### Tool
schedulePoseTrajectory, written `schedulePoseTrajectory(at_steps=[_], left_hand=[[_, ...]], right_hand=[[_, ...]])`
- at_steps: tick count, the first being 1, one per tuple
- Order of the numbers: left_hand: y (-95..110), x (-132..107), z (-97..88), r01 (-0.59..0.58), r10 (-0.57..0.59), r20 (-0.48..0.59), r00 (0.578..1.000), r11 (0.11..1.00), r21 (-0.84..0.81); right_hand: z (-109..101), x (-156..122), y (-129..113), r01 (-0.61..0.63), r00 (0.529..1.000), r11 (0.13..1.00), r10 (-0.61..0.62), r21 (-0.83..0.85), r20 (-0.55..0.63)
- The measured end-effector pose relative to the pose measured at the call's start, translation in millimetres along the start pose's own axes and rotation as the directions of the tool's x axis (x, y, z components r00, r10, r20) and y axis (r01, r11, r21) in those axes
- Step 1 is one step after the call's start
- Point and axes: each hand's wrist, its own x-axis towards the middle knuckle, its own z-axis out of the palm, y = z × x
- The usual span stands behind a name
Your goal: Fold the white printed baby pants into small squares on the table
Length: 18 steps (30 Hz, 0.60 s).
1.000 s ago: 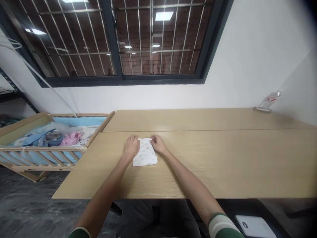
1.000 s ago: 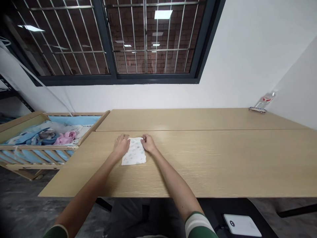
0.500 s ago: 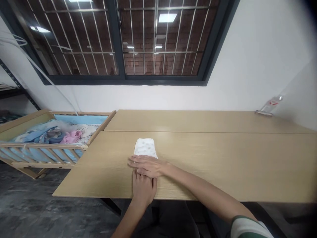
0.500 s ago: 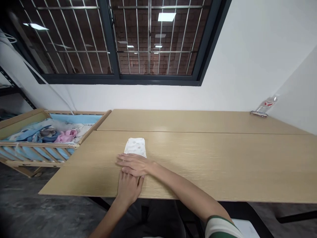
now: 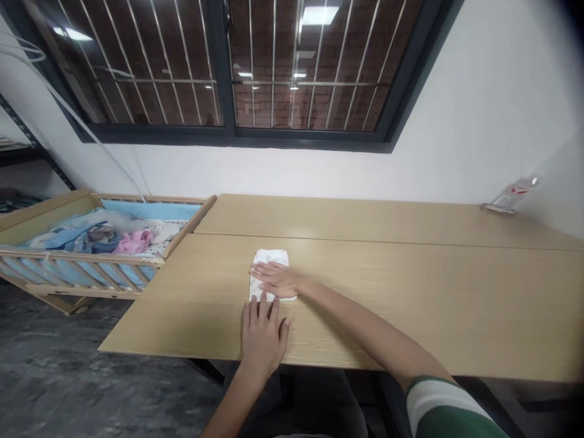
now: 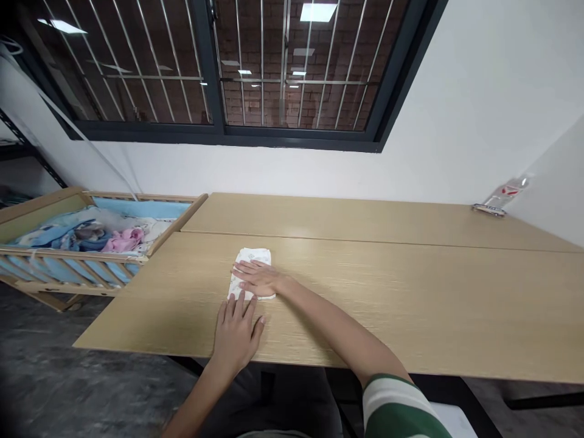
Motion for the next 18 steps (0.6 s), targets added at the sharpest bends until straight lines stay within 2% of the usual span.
schedulePoseTrajectory(at_steps=[4, 8, 14, 18], left_hand=[[-1, -1, 1.4, 0.003, -0.003, 0.015, 1.0, 1.0, 0.001], [-3, -1, 3.8, -0.01, 0.01, 0.034, 0.999, 1.0, 0.017], [-5, -1, 4.0, -0.018, 0.016, 0.045, 0.999, 0.999, 0.037], [-4, 1, -0.3, -0.023, 0.021, 0.046, 0.999, 0.999, 0.039]], right_hand=[[-4, 14, 31, -0.034, 0.997, 0.999, 0.031, -0.037, -0.066], [-10, 21, 49, -0.031, 0.987, 1.0, 0.03, -0.005, -0.157], [-14, 27, 59, -0.095, 0.98, 0.995, 0.087, -0.036, -0.181], [-15, 29, 55, -0.112, 0.974, 0.993, 0.105, -0.026, -0.2]])
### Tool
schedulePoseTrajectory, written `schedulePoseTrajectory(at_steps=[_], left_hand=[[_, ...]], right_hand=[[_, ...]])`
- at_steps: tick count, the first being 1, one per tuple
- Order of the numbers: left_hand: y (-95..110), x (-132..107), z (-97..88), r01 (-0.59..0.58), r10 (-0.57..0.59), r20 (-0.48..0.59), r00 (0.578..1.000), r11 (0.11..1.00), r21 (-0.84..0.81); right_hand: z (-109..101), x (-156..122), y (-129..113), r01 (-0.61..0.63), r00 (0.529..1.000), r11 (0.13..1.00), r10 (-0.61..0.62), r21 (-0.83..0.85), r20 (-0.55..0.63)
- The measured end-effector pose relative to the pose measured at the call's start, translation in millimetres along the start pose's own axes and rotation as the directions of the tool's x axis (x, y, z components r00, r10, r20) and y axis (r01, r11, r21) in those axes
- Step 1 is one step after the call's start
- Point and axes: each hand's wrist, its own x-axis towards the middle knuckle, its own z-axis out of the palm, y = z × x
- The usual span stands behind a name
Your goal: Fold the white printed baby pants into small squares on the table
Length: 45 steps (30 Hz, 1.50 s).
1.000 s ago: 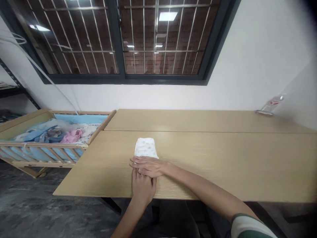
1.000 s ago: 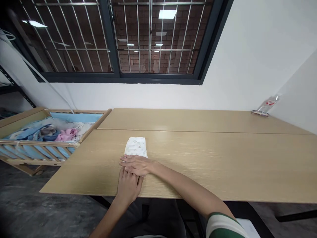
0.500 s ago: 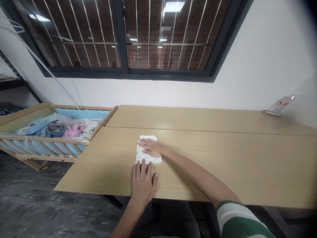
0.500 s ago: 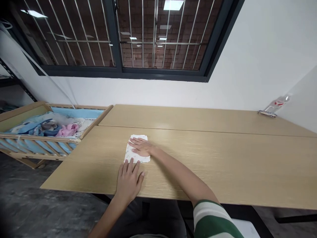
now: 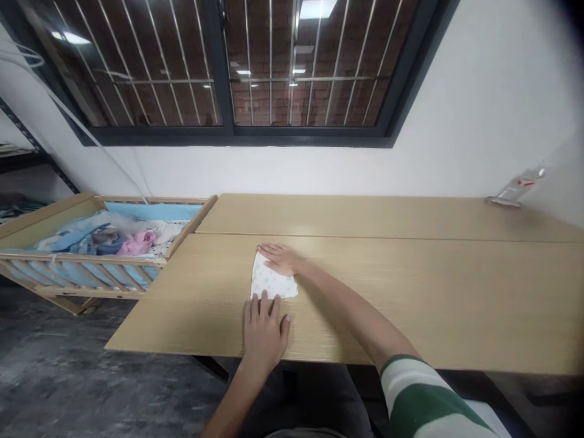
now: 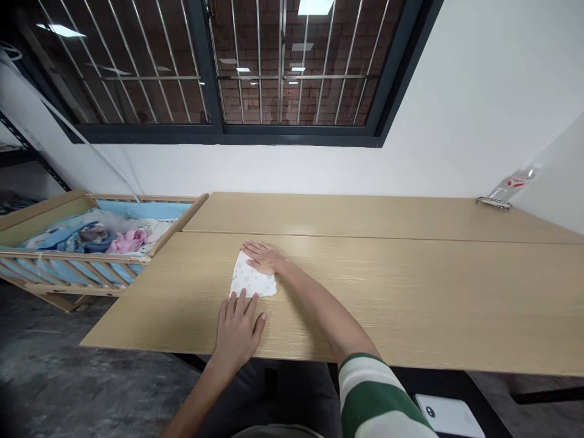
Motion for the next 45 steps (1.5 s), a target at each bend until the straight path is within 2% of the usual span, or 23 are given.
schedulePoseTrajectory(at_steps=[4, 8, 13, 17, 22, 27, 29, 34, 39, 45], left_hand=[[-8, -1, -0.9, -0.046, 0.046, 0.003, 0.999, 0.999, 0.002], [-27, -3, 2.1, -0.114, 0.114, 0.009, 0.993, 0.992, -0.056], [-62, 14, 3.4, -0.114, 0.137, 0.099, 0.986, 0.97, -0.215], [-88, 36, 2.1, -0.144, 0.183, 0.149, 0.972, 0.959, -0.244], [-98, 52, -0.5, -0.179, 0.217, 0.16, 0.963, 0.958, -0.223], [-93, 53, -7.7, -0.191, 0.231, 0.174, 0.957, 0.957, -0.217], [-90, 51, -12.3, -0.18, 0.222, 0.172, 0.96, 0.956, -0.231], [-79, 61, -20.7, -0.145, 0.196, 0.168, 0.966, 0.95, -0.278], [-72, 97, -16.4, -0.046, 0.095, 0.17, 0.981, 0.962, -0.268], [-62, 136, 3.1, 0.122, -0.089, 0.176, 0.98, 0.975, -0.186]], right_hand=[[-8, -19, -19, -0.05, 0.991, 0.997, 0.057, 0.064, -0.125], [-16, -68, -46, -0.024, 0.955, 0.994, 0.055, 0.111, -0.29], [-9, -123, -71, 0.036, 0.971, 0.994, -0.011, 0.103, -0.237], [5, -139, -74, 0.025, 0.968, 0.997, -0.007, 0.068, -0.253], [21, -140, -74, -0.013, 0.94, 1.0, 0.01, -0.006, -0.342], [14, -137, -90, -0.107, 0.947, 0.99, 0.073, -0.091, -0.313], [7, -136, -95, -0.146, 0.941, 0.988, 0.123, -0.051, -0.315], [-5, -132, -97, -0.202, 0.883, 0.96, 0.264, 0.193, -0.388], [-14, -116, -84, -0.252, 0.853, 0.932, 0.341, 0.261, -0.395], [-23, -85, -59, -0.378, 0.783, 0.871, 0.481, 0.312, -0.394]])
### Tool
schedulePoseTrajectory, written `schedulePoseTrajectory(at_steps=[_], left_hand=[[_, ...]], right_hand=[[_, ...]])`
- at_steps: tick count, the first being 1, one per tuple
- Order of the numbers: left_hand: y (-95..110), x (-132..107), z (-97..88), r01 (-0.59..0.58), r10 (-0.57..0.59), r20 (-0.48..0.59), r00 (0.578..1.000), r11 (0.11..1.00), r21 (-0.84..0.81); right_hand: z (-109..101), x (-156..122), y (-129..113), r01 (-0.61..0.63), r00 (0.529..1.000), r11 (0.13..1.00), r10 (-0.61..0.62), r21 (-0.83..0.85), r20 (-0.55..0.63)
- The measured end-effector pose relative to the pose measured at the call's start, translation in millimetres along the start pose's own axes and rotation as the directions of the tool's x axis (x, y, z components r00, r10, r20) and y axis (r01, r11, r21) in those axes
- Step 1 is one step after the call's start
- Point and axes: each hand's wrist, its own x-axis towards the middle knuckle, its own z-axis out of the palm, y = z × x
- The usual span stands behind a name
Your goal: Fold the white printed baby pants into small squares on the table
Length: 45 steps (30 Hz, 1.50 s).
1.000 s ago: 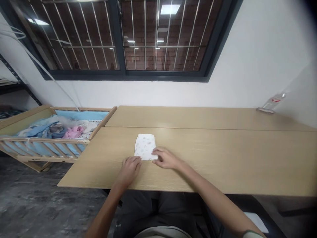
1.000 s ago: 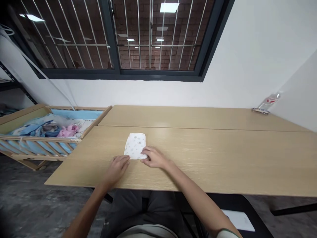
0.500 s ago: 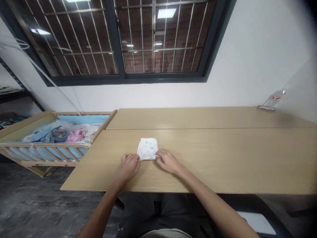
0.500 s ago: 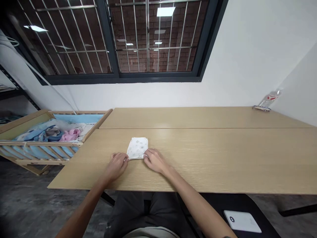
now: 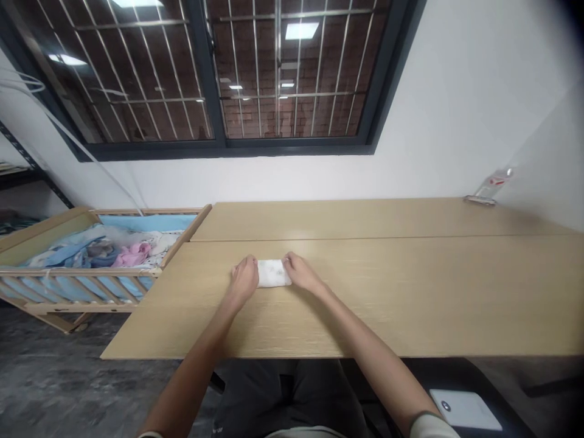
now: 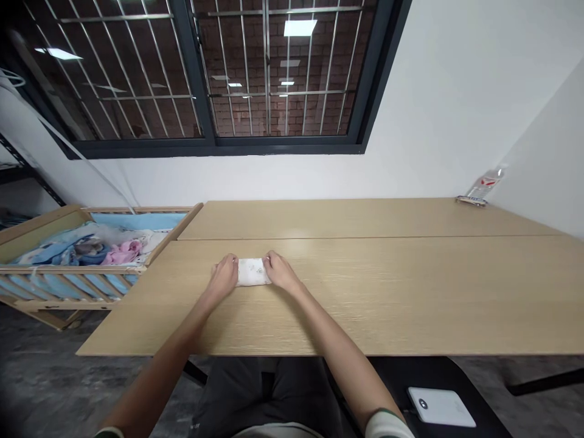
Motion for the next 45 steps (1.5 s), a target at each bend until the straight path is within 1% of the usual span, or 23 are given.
schedulePoseTrajectory(at_steps=[3, 7, 10, 12, 13, 15, 17, 18, 19, 20, 22, 24, 25, 27, 29, 31, 33, 37, 40, 43, 45], left_hand=[[5, 10, 13.7, 0.075, -0.074, -0.024, 0.997, 0.997, 0.035], [6, 12, 32.1, 0.132, -0.129, -0.057, 0.99, 0.989, 0.063], [3, 11, 40.7, 0.132, -0.127, -0.091, 0.988, 0.99, 0.058], [0, 11, 43.1, 0.115, -0.109, -0.125, 0.986, 0.992, 0.043], [-1, 11, 43.5, 0.102, -0.096, -0.148, 0.984, 0.994, 0.031], [-2, 10, 43.1, 0.062, -0.061, -0.201, 0.978, 0.998, -0.001], [-2, 7, 42.6, -0.012, 0.001, -0.248, 0.969, 0.999, -0.042], [-2, 5, 42.7, -0.062, 0.044, -0.262, 0.964, 0.996, -0.062], [-1, 2, 43.4, -0.115, 0.09, -0.269, 0.959, 0.99, -0.08], [1, -1, 44.5, -0.166, 0.135, -0.272, 0.953, 0.982, -0.094], [3, -7, 48.3, -0.266, 0.228, -0.261, 0.938, 0.956, -0.123], [5, -11, 53.2, -0.334, 0.302, -0.205, 0.931, 0.931, -0.146], [6, -12, 55.7, -0.351, 0.327, -0.164, 0.931, 0.924, -0.152], [5, -13, 59.8, -0.355, 0.346, -0.084, 0.934, 0.922, -0.151], [4, -12, 62.5, -0.338, 0.335, -0.046, 0.941, 0.931, -0.137], [2, -11, 64.2, -0.321, 0.319, -0.037, 0.947, 0.939, -0.126], [-2, -11, 65.6, -0.297, 0.296, -0.033, 0.955, 0.948, -0.115], [-9, -12, 69.4, -0.251, 0.249, -0.04, 0.968, 0.963, -0.1], [-13, -13, 71.3, -0.231, 0.226, -0.06, 0.972, 0.968, -0.098], [-16, -11, 67.5, -0.247, 0.24, -0.078, 0.968, 0.963, -0.104], [-19, -9, 61.0, -0.303, 0.293, -0.093, 0.952, 0.945, -0.123]], right_hand=[[11, 12, 6, -0.079, 0.996, 0.996, 0.077, -0.037, -0.054], [29, 16, 15, -0.174, 0.983, 0.981, 0.168, -0.083, -0.077], [38, 18, 23, -0.21, 0.975, 0.975, 0.203, -0.079, -0.091], [39, 19, 27, -0.223, 0.971, 0.974, 0.218, -0.041, -0.099], [39, 19, 28, -0.222, 0.968, 0.975, 0.219, -0.007, -0.125], [35, 17, 28, -0.165, 0.953, 0.985, 0.173, 0.053, -0.25], [29, 12, 24, -0.021, 0.912, 0.999, 0.03, 0.027, -0.409], [27, 7, 21, 0.063, 0.892, 0.998, -0.07, -0.029, -0.447], [26, 3, 17, 0.145, 0.885, 0.984, -0.176, -0.103, -0.432], [27, -2, 13, 0.222, 0.889, 0.959, -0.274, -0.177, -0.367], [32, -9, 4, 0.346, 0.903, 0.89, -0.402, -0.296, -0.152], [42, -14, 0, 0.428, 0.896, 0.825, -0.441, -0.369, 0.054], [47, -14, -1, 0.445, 0.892, 0.804, -0.435, -0.393, 0.121], [55, -15, 0, 0.448, 0.894, 0.787, -0.405, -0.425, 0.192], [60, -14, 2, 0.432, 0.902, 0.786, -0.38, -0.441, 0.207], [61, -14, 4, 0.416, 0.909, 0.792, -0.366, -0.446, 0.199], [59, -15, 5, 0.375, 0.927, 0.813, -0.331, -0.446, 0.177], [50, -18, 7, 0.24, 0.969, 0.877, -0.194, -0.417, 0.151], [41, -19, 10, 0.158, 0.981, 0.91, -0.102, -0.384, 0.162], [32, -20, 11, 0.115, 0.981, 0.934, -0.054, -0.338, 0.185], [26, -20, 11, 0.138, 0.977, 0.942, -0.079, -0.306, 0.198]])
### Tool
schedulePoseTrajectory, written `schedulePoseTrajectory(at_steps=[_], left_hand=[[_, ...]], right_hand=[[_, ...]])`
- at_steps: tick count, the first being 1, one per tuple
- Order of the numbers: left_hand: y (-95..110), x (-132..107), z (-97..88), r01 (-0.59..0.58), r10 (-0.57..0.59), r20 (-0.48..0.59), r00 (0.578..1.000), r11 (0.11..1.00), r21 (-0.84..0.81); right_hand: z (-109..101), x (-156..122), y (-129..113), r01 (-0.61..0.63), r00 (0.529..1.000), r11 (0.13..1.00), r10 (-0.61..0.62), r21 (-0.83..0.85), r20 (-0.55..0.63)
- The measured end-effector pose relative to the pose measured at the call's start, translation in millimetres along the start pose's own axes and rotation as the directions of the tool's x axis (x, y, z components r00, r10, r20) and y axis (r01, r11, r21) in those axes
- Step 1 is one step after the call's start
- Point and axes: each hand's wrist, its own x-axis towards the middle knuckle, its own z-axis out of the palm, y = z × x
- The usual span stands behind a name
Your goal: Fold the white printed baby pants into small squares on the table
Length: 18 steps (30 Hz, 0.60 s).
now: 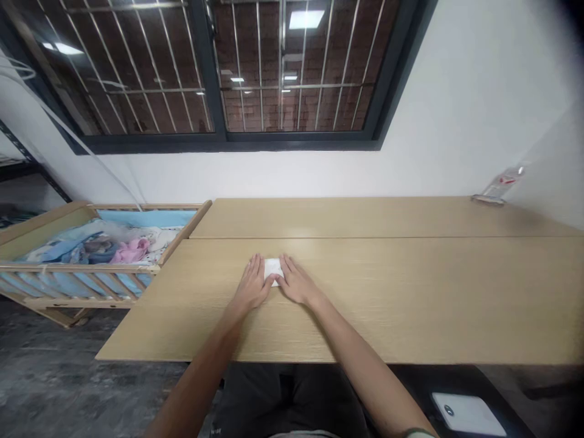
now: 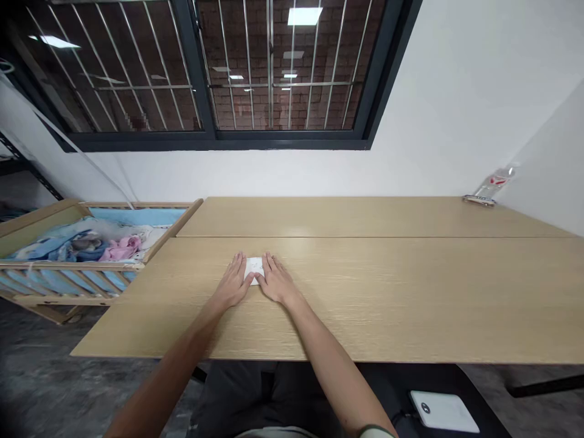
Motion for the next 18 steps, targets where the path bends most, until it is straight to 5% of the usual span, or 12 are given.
schedulePoseTrajectory(at_steps=[4, 8, 18], left_hand=[[-7, 2, -15.4, -0.117, 0.115, -0.031, 0.993, 0.988, -0.101], [-10, -2, -21.4, -0.113, 0.112, -0.017, 0.994, 0.987, -0.116], [-9, 0, -18.6, -0.103, 0.1, -0.027, 0.995, 0.984, -0.143]], right_hand=[[-13, -5, 2, 0.144, 0.988, 0.99, -0.144, -0.008, -0.059], [-19, -8, 5, 0.237, 0.968, 0.971, -0.238, -0.02, -0.082], [-8, 1, 12, 0.187, 0.972, 0.981, -0.193, -0.054, -0.135]])
